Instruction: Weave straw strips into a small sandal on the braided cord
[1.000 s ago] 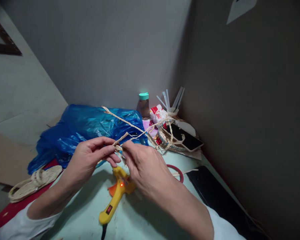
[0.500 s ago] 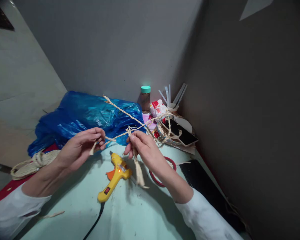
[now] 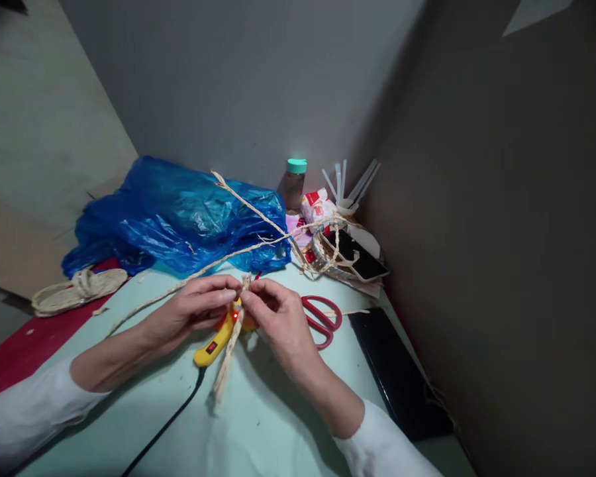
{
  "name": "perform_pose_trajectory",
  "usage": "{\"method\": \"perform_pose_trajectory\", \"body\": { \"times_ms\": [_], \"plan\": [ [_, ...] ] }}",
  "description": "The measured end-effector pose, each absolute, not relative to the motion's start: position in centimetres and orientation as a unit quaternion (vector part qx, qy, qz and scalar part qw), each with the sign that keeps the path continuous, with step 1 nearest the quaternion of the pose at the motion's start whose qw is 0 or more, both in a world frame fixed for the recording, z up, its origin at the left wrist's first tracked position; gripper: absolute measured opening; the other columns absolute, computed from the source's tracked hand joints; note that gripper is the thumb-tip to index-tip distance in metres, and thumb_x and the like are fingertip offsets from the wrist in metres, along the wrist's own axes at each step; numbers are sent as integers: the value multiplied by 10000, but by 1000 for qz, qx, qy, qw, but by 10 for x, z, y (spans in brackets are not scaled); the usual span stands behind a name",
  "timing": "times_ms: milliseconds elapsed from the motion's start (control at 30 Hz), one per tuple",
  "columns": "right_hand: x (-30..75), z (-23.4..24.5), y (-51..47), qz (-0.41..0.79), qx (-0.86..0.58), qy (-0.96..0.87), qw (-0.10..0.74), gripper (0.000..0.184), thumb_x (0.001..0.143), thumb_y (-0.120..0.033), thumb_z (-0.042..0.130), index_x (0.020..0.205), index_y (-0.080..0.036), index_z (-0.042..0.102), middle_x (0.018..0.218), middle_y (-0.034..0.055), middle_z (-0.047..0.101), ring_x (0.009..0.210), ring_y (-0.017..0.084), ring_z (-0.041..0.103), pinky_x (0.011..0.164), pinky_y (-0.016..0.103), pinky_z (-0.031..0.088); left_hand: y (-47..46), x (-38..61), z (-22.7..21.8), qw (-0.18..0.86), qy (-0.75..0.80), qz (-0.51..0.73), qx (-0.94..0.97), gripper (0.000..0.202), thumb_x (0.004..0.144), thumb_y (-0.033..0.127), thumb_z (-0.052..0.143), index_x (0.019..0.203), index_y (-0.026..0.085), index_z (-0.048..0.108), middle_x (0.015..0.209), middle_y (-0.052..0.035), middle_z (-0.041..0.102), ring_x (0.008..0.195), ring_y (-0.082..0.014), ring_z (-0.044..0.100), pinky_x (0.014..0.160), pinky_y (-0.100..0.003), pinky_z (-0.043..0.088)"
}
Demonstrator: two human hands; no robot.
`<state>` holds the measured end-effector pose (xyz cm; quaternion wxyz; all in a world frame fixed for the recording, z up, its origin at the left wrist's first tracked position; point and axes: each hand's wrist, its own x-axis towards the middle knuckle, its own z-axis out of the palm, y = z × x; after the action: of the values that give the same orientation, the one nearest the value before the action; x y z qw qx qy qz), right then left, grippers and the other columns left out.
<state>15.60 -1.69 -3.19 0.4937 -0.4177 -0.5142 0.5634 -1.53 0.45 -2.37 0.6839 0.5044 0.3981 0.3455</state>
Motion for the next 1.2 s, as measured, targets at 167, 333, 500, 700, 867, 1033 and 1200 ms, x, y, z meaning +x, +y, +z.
{"method": "perform_pose_trajectory", "body": {
  "times_ms": [167,333,500,700,867,1033,1200],
  "plan": [
    [160,-43,-17,560,-408,-516,505,151,825,-334,675,831,-185,651,807,-7,566,714,117,456,626,231,370,2,-8,-24,692,394,325,510,268,785,385,706,897,151,636,663,35,423,488,-39,278,417,-182,163],
    [163,-44,-20,611,-366,-487,506,140,837,-324,676,902,-203,649,845,-5,561,750,117,481,644,216,379,5,-4,-25,708,372,298,521,254,788,367,700,804,122,636,646,27,418,493,-43,266,435,-203,159],
    [170,-28,-19,639,-359,-492,470,243,839,-357,674,1043,-227,650,731,-26,530,578,82,420,489,192,302,2,-7,-24,734,359,258,514,243,795,356,686,744,125,631,612,37,381,495,-55,228,446,-222,141],
    [172,-24,-17,604,-350,-536,475,219,818,-370,691,817,-185,574,677,-44,499,531,70,406,461,194,310,-1,-13,-22,703,381,224,557,241,816,377,645,744,148,628,614,35,373,510,-81,259,464,-227,180],
    [173,-27,-23,555,-372,-584,461,161,882,-331,616,811,-205,545,631,-54,520,521,81,443,506,210,339,4,-17,-21,628,380,222,642,259,803,367,646,657,153,634,651,1,455,550,-106,361,489,-231,258],
    [168,-23,-34,430,-395,-671,456,138,918,-256,567,792,-203,570,695,-45,549,607,92,488,601,223,375,7,-21,-18,577,376,236,685,228,774,386,674,693,174,697,758,-37,539,672,-154,484,563,-232,371],
    [170,-19,-32,425,-375,-685,458,126,917,-247,569,800,-204,586,739,-39,600,611,90,532,638,223,417,6,-19,-20,579,376,263,674,189,758,366,696,724,184,732,820,-61,574,733,-181,536,601,-245,428]
  ]
}}
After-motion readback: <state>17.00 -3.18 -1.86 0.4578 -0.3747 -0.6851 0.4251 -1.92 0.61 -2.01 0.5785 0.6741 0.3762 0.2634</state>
